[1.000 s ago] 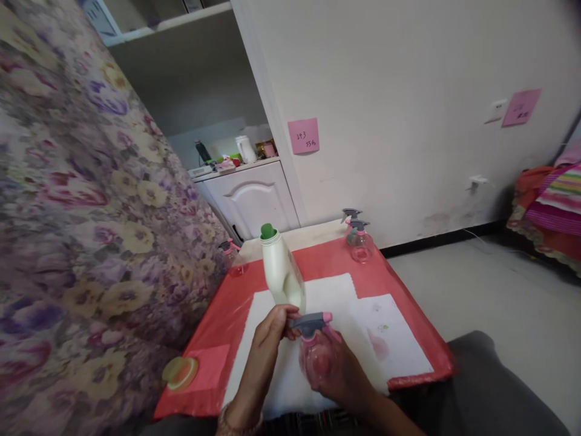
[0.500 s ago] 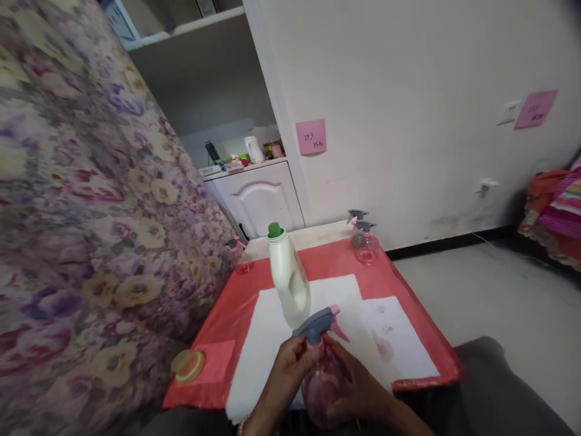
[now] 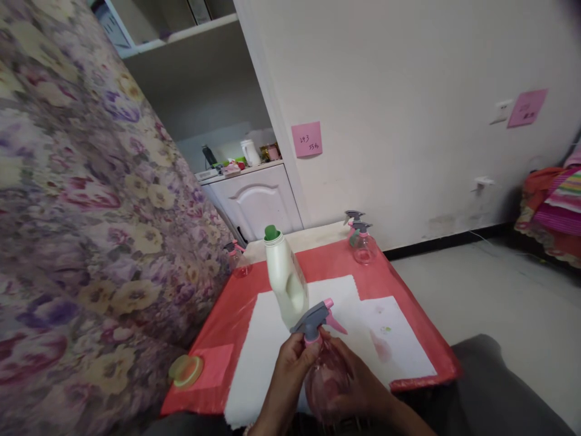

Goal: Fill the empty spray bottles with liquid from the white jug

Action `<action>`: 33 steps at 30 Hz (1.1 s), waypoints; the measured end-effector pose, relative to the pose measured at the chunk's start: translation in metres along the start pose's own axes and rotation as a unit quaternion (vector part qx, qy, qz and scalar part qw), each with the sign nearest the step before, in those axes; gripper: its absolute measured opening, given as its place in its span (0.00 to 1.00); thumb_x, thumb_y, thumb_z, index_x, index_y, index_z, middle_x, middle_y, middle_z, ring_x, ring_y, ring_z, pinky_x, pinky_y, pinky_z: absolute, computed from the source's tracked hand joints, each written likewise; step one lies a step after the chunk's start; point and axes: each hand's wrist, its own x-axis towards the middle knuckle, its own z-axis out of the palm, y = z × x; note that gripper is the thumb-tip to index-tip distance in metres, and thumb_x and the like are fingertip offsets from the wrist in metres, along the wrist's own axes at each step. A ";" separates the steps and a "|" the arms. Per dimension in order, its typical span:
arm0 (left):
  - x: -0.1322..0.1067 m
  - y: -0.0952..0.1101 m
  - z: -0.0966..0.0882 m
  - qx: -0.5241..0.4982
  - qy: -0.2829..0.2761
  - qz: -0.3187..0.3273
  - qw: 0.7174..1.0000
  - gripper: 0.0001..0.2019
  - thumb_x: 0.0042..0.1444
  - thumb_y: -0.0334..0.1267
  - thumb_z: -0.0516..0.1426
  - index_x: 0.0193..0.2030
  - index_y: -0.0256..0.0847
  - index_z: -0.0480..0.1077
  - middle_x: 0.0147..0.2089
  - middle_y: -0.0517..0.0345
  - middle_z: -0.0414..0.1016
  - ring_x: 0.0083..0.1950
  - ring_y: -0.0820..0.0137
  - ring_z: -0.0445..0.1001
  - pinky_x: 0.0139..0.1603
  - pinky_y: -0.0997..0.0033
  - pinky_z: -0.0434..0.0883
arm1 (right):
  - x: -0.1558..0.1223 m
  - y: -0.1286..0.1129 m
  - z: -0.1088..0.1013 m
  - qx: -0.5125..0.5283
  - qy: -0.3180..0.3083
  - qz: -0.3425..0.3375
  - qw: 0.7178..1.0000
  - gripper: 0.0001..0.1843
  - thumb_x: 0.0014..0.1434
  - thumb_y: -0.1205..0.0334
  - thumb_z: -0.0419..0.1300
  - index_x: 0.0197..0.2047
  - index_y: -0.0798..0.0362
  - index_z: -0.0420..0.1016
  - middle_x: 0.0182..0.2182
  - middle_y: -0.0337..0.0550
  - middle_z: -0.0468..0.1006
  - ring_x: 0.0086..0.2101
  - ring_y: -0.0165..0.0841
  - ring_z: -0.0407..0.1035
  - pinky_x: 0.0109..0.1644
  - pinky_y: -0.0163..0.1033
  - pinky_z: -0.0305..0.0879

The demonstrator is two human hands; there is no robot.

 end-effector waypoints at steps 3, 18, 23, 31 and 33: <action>-0.004 0.003 -0.007 -0.026 -0.060 -0.001 0.998 0.19 0.53 0.50 0.62 0.45 0.38 0.77 0.45 0.48 0.80 0.48 0.58 0.76 0.51 0.61 0.69 | -0.002 -0.002 -0.005 0.017 -0.026 0.020 0.999 0.54 0.37 0.53 0.75 0.66 0.45 0.59 0.67 0.49 0.61 0.66 0.51 0.54 0.67 0.56 0.52; -0.005 0.006 0.012 -0.091 0.059 0.036 0.993 0.14 0.50 0.40 0.66 0.42 0.41 0.71 0.36 0.61 0.76 0.35 0.74 0.72 0.39 0.75 0.68 | -0.002 0.007 0.002 -0.067 0.029 -0.045 0.996 0.50 0.37 0.67 0.70 0.63 0.46 0.58 0.58 0.48 0.67 0.59 0.46 0.63 0.64 0.51 0.58; -0.004 0.010 0.003 -0.082 0.105 0.066 0.989 0.17 0.51 0.43 0.65 0.47 0.42 0.74 0.43 0.56 0.79 0.42 0.69 0.76 0.47 0.70 0.71 | -0.003 0.006 0.000 -0.098 0.032 -0.036 0.994 0.48 0.38 0.65 0.70 0.63 0.46 0.58 0.57 0.49 0.67 0.59 0.48 0.63 0.64 0.53 0.58; -0.008 0.034 -0.019 -0.128 0.175 0.114 0.969 0.21 0.49 0.41 0.67 0.50 0.44 0.73 0.48 0.58 0.78 0.43 0.71 0.76 0.51 0.68 0.71 | -0.002 0.013 0.003 -0.186 0.080 -0.043 0.978 0.44 0.41 0.68 0.66 0.62 0.45 0.57 0.54 0.49 0.69 0.55 0.48 0.68 0.59 0.53 0.66; -0.009 0.036 -0.024 -0.120 0.194 0.111 0.967 0.21 0.47 0.41 0.68 0.49 0.44 0.73 0.47 0.59 0.78 0.45 0.70 0.75 0.52 0.69 0.71 | -0.001 0.016 0.003 -0.207 0.099 -0.059 0.971 0.39 0.47 0.65 0.64 0.61 0.46 0.58 0.53 0.49 0.70 0.53 0.47 0.69 0.58 0.52 0.67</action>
